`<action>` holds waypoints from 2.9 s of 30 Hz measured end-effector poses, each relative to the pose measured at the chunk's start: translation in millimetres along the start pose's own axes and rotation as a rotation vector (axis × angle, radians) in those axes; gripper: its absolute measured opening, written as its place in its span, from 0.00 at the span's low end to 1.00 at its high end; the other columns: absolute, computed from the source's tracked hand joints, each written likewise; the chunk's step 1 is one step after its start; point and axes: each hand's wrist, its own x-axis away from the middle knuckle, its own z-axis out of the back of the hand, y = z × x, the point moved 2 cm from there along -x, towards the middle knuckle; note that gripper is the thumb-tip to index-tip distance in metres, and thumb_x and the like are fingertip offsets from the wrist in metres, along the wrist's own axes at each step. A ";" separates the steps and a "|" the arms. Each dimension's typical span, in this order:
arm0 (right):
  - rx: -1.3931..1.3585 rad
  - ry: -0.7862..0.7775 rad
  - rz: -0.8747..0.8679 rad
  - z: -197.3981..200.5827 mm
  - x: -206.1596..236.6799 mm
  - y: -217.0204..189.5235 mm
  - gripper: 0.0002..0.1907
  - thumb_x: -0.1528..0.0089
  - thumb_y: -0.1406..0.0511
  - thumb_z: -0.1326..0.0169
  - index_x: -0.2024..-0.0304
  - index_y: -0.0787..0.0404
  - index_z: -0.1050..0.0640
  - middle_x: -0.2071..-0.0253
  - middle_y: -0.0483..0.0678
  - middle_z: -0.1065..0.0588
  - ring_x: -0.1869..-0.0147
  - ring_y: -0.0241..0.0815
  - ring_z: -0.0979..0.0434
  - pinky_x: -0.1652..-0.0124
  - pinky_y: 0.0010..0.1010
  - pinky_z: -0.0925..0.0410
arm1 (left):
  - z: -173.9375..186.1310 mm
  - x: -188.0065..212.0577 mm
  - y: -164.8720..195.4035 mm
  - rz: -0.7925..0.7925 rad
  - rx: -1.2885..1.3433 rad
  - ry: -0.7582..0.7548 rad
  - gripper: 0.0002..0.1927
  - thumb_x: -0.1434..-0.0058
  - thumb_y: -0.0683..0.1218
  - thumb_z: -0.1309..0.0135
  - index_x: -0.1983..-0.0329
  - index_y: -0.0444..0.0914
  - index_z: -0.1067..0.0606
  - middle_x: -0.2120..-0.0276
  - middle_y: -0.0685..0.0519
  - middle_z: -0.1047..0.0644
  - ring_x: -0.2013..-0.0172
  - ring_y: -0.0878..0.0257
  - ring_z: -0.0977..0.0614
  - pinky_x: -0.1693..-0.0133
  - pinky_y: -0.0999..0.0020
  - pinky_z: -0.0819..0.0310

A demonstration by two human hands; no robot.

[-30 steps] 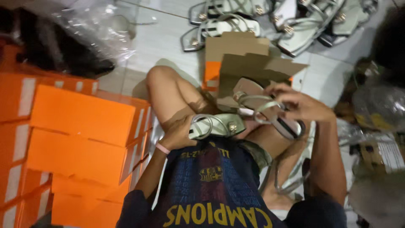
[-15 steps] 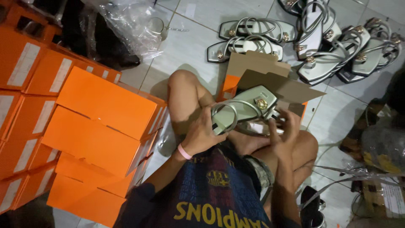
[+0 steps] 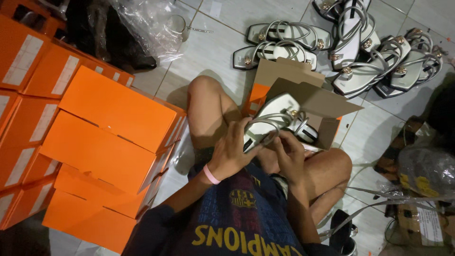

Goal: The person sits on the floor and repeatedly picks up white sandals, places them into orange shoe boxes, and closes the boxes. The person handles the sandals one at a time, arranging them inside the boxes before stacking the closed boxes nearby.

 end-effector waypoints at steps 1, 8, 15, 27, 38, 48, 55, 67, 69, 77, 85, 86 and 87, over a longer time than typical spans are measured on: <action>0.004 0.003 -0.004 -0.7 0.2 1.8 0.11 0.29 0.70 0.49 0.46 0.70 0.23 0.51 0.48 0.23 0.46 0.36 0.23 0.45 0.27 0.29 | 0.2 0.1 -1.5 0.022 0.017 0.006 0.34 0.40 0.50 0.37 0.34 0.39 0.38 0.50 0.41 0.27 0.54 0.41 0.21 0.57 0.50 0.25; -0.134 0.022 -0.068 0.0 11.1 24.3 0.08 0.29 0.69 0.48 0.50 0.68 0.24 0.53 0.47 0.24 0.47 0.36 0.24 0.46 0.27 0.30 | -2.1 -3.6 -24.1 0.029 0.097 0.018 0.18 0.33 0.48 0.46 0.42 0.37 0.27 0.53 0.43 0.24 0.53 0.46 0.19 0.53 0.55 0.25; -0.180 0.031 -0.143 12.4 20.2 52.4 0.11 0.29 0.66 0.49 0.50 0.67 0.23 0.55 0.46 0.22 0.50 0.36 0.24 0.47 0.26 0.32 | -2.4 -17.6 -45.7 0.088 0.434 -0.168 0.10 0.33 0.46 0.45 0.53 0.36 0.21 0.55 0.49 0.21 0.55 0.59 0.17 0.56 0.68 0.23; -0.021 0.052 -0.119 16.7 45.1 66.0 0.12 0.27 0.63 0.47 0.58 0.68 0.22 0.59 0.46 0.24 0.53 0.36 0.25 0.51 0.27 0.34 | 2.7 -11.2 -26.0 -0.131 0.159 -0.108 0.04 0.38 0.44 0.41 0.65 0.38 0.20 0.68 0.50 0.20 0.62 0.53 0.19 0.57 0.60 0.28; -0.095 -0.064 -0.221 9.2 36.6 45.9 0.11 0.31 0.66 0.47 0.51 0.66 0.22 0.60 0.43 0.24 0.57 0.32 0.25 0.58 0.23 0.32 | -5.2 -14.1 -20.4 -0.120 0.228 -0.269 0.10 0.36 0.48 0.41 0.56 0.39 0.22 0.62 0.50 0.19 0.62 0.55 0.17 0.59 0.62 0.24; -0.127 0.002 -0.414 10.8 35.6 52.2 0.11 0.34 0.66 0.43 0.57 0.71 0.20 0.69 0.48 0.22 0.69 0.37 0.22 0.66 0.26 0.29 | -20.7 -9.6 -34.3 0.005 0.090 -0.223 0.09 0.38 0.49 0.43 0.64 0.39 0.18 0.68 0.47 0.18 0.64 0.49 0.17 0.60 0.57 0.25; -0.226 -0.001 -0.461 15.2 27.1 57.0 0.11 0.33 0.67 0.44 0.57 0.72 0.20 0.69 0.50 0.22 0.69 0.37 0.24 0.66 0.27 0.30 | -23.6 -19.2 -42.1 0.052 0.120 -0.277 0.10 0.38 0.48 0.45 0.65 0.40 0.16 0.71 0.46 0.17 0.67 0.49 0.17 0.61 0.58 0.25; -0.389 -0.026 -0.519 25.5 28.9 50.8 0.15 0.29 0.64 0.49 0.50 0.72 0.20 0.66 0.49 0.22 0.66 0.36 0.24 0.65 0.25 0.30 | -46.3 -17.0 -70.9 0.222 0.581 -0.503 0.11 0.36 0.46 0.41 0.59 0.33 0.17 0.70 0.53 0.16 0.69 0.71 0.19 0.65 0.75 0.25; -0.410 -0.019 -0.534 26.6 28.4 47.6 0.15 0.29 0.64 0.50 0.49 0.72 0.21 0.65 0.49 0.22 0.65 0.36 0.23 0.64 0.26 0.30 | -49.3 -16.1 -75.4 0.277 0.612 -0.530 0.10 0.37 0.45 0.41 0.59 0.33 0.17 0.69 0.54 0.16 0.69 0.71 0.19 0.64 0.76 0.24; -0.338 0.005 -0.411 31.9 28.8 44.7 0.14 0.31 0.67 0.46 0.48 0.71 0.21 0.61 0.50 0.21 0.61 0.37 0.22 0.60 0.26 0.29 | -59.1 -8.5 -86.1 0.197 0.791 -0.422 0.15 0.33 0.47 0.40 0.49 0.32 0.21 0.60 0.55 0.20 0.60 0.70 0.19 0.57 0.76 0.23; -0.445 0.122 -0.235 37.4 31.0 48.2 0.12 0.29 0.68 0.48 0.47 0.70 0.22 0.57 0.50 0.22 0.55 0.38 0.23 0.54 0.28 0.29 | -75.3 33.3 -103.5 0.406 0.854 -0.471 0.28 0.35 0.48 0.44 0.34 0.41 0.38 0.49 0.53 0.23 0.48 0.66 0.18 0.50 0.66 0.19; -0.388 0.098 -0.188 35.1 30.0 48.8 0.12 0.27 0.67 0.48 0.46 0.71 0.22 0.57 0.50 0.23 0.55 0.38 0.23 0.54 0.28 0.30 | -82.3 44.6 -97.6 0.501 1.140 -0.522 0.33 0.36 0.47 0.42 0.32 0.41 0.44 0.46 0.52 0.28 0.45 0.64 0.21 0.50 0.60 0.19; -0.333 0.072 -0.140 33.2 29.2 48.3 0.12 0.26 0.67 0.48 0.46 0.71 0.23 0.56 0.50 0.23 0.55 0.37 0.24 0.54 0.28 0.30 | -88.7 50.5 -92.8 0.596 1.425 -0.567 0.39 0.38 0.45 0.41 0.30 0.41 0.50 0.43 0.50 0.32 0.42 0.61 0.24 0.49 0.55 0.19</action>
